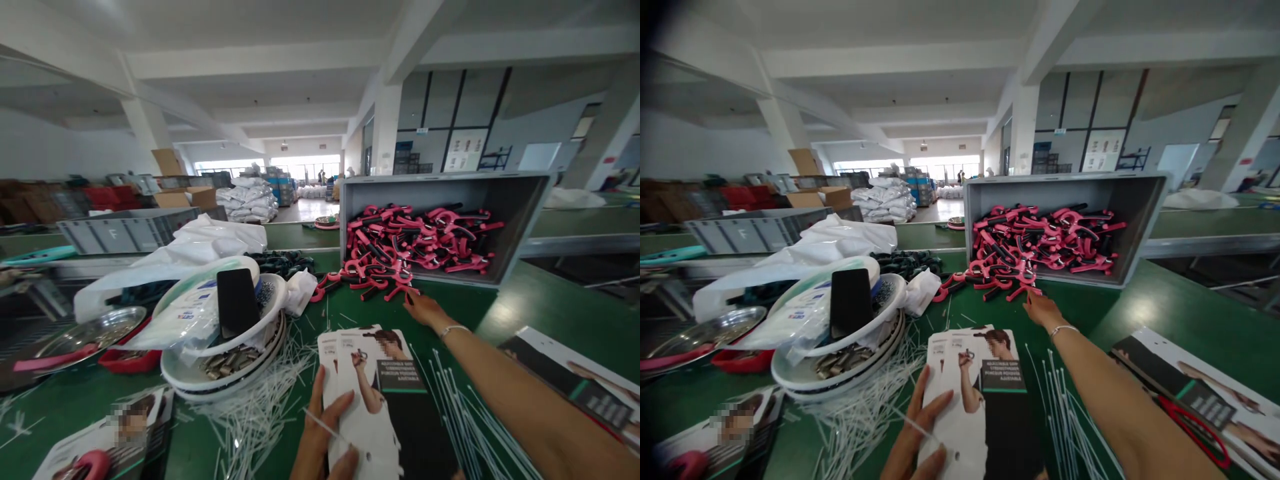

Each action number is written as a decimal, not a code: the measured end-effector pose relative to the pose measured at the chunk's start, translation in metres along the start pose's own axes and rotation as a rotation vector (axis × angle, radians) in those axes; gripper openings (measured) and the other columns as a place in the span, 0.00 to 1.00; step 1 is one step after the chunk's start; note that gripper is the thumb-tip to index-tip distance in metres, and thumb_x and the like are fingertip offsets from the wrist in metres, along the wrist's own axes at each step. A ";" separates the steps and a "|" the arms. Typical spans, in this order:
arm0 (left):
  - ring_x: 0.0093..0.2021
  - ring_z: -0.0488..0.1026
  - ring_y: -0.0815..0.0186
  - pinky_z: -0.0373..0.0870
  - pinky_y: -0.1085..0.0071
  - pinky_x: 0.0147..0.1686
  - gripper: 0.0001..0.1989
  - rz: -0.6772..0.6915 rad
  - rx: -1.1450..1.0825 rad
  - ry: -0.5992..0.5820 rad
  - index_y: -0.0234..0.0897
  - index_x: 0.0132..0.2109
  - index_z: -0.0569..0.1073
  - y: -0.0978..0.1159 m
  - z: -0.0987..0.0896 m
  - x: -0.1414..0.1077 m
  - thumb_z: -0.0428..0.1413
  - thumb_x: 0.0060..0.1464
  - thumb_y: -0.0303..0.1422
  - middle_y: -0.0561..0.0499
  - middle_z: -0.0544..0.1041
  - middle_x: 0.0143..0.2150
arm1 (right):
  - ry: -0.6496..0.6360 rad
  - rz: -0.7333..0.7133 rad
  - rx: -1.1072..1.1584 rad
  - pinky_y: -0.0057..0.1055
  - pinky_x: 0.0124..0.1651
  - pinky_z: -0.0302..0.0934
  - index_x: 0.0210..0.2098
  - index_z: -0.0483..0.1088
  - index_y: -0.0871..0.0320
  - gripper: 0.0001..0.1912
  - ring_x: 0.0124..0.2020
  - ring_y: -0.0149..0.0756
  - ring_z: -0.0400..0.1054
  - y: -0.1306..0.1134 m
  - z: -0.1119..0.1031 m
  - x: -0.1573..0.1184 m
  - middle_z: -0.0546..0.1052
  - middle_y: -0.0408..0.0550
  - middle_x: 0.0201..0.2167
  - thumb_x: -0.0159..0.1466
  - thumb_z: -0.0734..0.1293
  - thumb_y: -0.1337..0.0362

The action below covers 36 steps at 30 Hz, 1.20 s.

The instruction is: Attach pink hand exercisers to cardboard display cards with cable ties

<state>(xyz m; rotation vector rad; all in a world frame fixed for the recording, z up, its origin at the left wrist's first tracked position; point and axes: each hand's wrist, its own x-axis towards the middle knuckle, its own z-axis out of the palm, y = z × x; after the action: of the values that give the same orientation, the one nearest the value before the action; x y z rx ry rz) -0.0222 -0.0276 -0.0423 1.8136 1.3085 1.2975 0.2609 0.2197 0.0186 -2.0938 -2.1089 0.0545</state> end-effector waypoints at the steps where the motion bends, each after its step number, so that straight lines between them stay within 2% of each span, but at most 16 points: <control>1: 0.65 0.51 0.47 0.59 0.52 0.58 0.22 -0.003 0.008 -0.013 0.51 0.55 0.69 -0.002 0.001 0.001 0.53 0.52 0.44 0.55 0.47 0.69 | -0.028 0.013 -0.021 0.41 0.44 0.65 0.51 0.65 0.60 0.17 0.43 0.38 0.68 -0.002 0.008 0.011 0.71 0.51 0.47 0.64 0.63 0.60; 4: 0.64 0.52 0.46 0.60 0.51 0.58 0.24 0.003 0.022 -0.024 0.51 0.55 0.69 -0.006 0.001 0.003 0.56 0.49 0.44 0.53 0.52 0.67 | -0.073 0.025 -0.073 0.41 0.45 0.65 0.50 0.65 0.59 0.16 0.44 0.38 0.67 -0.012 0.027 0.024 0.69 0.51 0.49 0.64 0.63 0.59; 7: 0.65 0.51 0.46 0.57 0.50 0.59 0.25 0.007 0.024 -0.025 0.50 0.56 0.67 -0.006 0.001 0.003 0.55 0.49 0.46 0.51 0.49 0.68 | -0.058 -0.027 -0.111 0.38 0.44 0.65 0.47 0.67 0.60 0.14 0.42 0.36 0.68 -0.014 0.028 0.014 0.71 0.50 0.46 0.64 0.62 0.59; 11: 0.66 0.47 0.48 0.53 0.49 0.59 0.24 0.020 -0.014 -0.027 0.44 0.57 0.64 -0.002 0.001 0.001 0.49 0.55 0.46 0.45 0.45 0.69 | 0.043 -0.168 -0.134 0.33 0.43 0.60 0.40 0.70 0.58 0.09 0.39 0.38 0.70 0.005 0.002 -0.021 0.75 0.51 0.37 0.63 0.62 0.63; 13: 0.67 0.46 0.50 0.51 0.48 0.60 0.23 0.037 -0.031 -0.024 0.42 0.57 0.62 0.001 -0.001 0.000 0.48 0.57 0.44 0.42 0.44 0.69 | 0.108 -0.221 -0.142 0.32 0.43 0.59 0.41 0.69 0.59 0.11 0.40 0.40 0.70 0.017 -0.019 -0.039 0.76 0.53 0.37 0.64 0.60 0.61; 15: 0.67 0.43 0.51 0.49 0.48 0.60 0.20 0.062 -0.028 -0.038 0.40 0.55 0.62 0.005 -0.004 0.000 0.49 0.57 0.41 0.41 0.42 0.69 | 0.239 -0.202 -0.119 0.34 0.40 0.59 0.41 0.68 0.61 0.15 0.38 0.42 0.71 0.024 -0.042 -0.054 0.76 0.55 0.35 0.65 0.58 0.56; 17: 0.68 0.41 0.50 0.47 0.48 0.61 0.19 0.099 -0.009 -0.072 0.39 0.54 0.62 0.008 -0.009 0.000 0.50 0.57 0.39 0.41 0.42 0.69 | 0.413 -0.085 0.063 0.34 0.33 0.60 0.37 0.67 0.61 0.20 0.30 0.42 0.71 0.023 -0.065 -0.068 0.75 0.54 0.28 0.62 0.59 0.50; 19: 0.68 0.38 0.50 0.44 0.46 0.61 0.19 0.150 0.013 -0.127 0.39 0.54 0.62 0.011 -0.013 0.000 0.51 0.57 0.39 0.40 0.45 0.69 | 0.529 0.060 0.427 0.32 0.23 0.59 0.33 0.66 0.59 0.22 0.20 0.38 0.67 0.012 -0.085 -0.082 0.72 0.47 0.20 0.59 0.60 0.44; 21: 0.68 0.36 0.49 0.41 0.44 0.61 0.21 0.200 0.044 -0.164 0.39 0.55 0.61 0.013 -0.016 0.001 0.50 0.56 0.41 0.39 0.52 0.67 | 0.533 0.123 0.784 0.29 0.17 0.57 0.30 0.64 0.57 0.23 0.14 0.33 0.62 -0.008 -0.100 -0.098 0.67 0.41 0.14 0.56 0.62 0.41; 24: 0.68 0.38 0.48 0.37 0.42 0.60 0.24 0.265 0.111 -0.177 0.39 0.55 0.62 0.014 -0.019 0.001 0.49 0.55 0.46 0.38 0.58 0.63 | 0.521 0.062 0.976 0.26 0.13 0.54 0.27 0.63 0.55 0.23 0.12 0.31 0.58 -0.046 -0.107 -0.118 0.63 0.37 0.11 0.52 0.65 0.41; 27: 0.67 0.44 0.47 0.36 0.42 0.60 0.24 0.316 0.201 -0.187 0.39 0.54 0.63 0.015 -0.021 0.000 0.48 0.55 0.47 0.39 0.62 0.61 | 0.527 -0.027 0.897 0.25 0.15 0.53 0.25 0.62 0.55 0.21 0.12 0.29 0.59 -0.079 -0.099 -0.130 0.63 0.36 0.11 0.55 0.63 0.42; 31: 0.65 0.50 0.49 0.38 0.42 0.60 0.22 0.336 0.333 -0.160 0.39 0.53 0.65 0.021 -0.020 -0.003 0.50 0.54 0.44 0.40 0.65 0.59 | 0.612 -0.165 0.538 0.27 0.23 0.56 0.24 0.63 0.56 0.18 0.18 0.30 0.63 -0.100 -0.088 -0.153 0.68 0.40 0.15 0.60 0.60 0.48; 33: 0.65 0.52 0.49 0.39 0.42 0.61 0.21 0.328 0.385 -0.132 0.39 0.52 0.66 0.025 -0.018 -0.004 0.51 0.54 0.43 0.40 0.67 0.58 | 0.588 -0.214 0.381 0.27 0.25 0.57 0.32 0.68 0.56 0.15 0.20 0.32 0.66 -0.103 -0.087 -0.175 0.72 0.41 0.20 0.61 0.60 0.52; 35: 0.64 0.54 0.50 0.38 0.42 0.61 0.20 0.314 0.413 -0.109 0.39 0.50 0.67 0.029 -0.016 -0.005 0.52 0.53 0.43 0.40 0.67 0.58 | 0.518 -0.282 0.264 0.27 0.25 0.58 0.43 0.69 0.55 0.16 0.22 0.34 0.70 -0.105 -0.087 -0.203 0.76 0.42 0.23 0.62 0.60 0.54; 36: 0.64 0.54 0.49 0.39 0.41 0.61 0.19 0.306 0.415 -0.100 0.38 0.50 0.67 0.030 -0.015 -0.005 0.52 0.53 0.43 0.40 0.68 0.57 | 0.468 -0.337 0.209 0.27 0.25 0.59 0.45 0.69 0.54 0.16 0.23 0.35 0.71 -0.105 -0.087 -0.217 0.77 0.43 0.24 0.62 0.59 0.55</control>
<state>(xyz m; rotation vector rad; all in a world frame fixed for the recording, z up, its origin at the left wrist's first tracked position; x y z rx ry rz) -0.0242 -0.0452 -0.0136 2.4111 1.3581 1.1208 0.1697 -0.0055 0.0995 -1.4399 -2.0226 -0.2243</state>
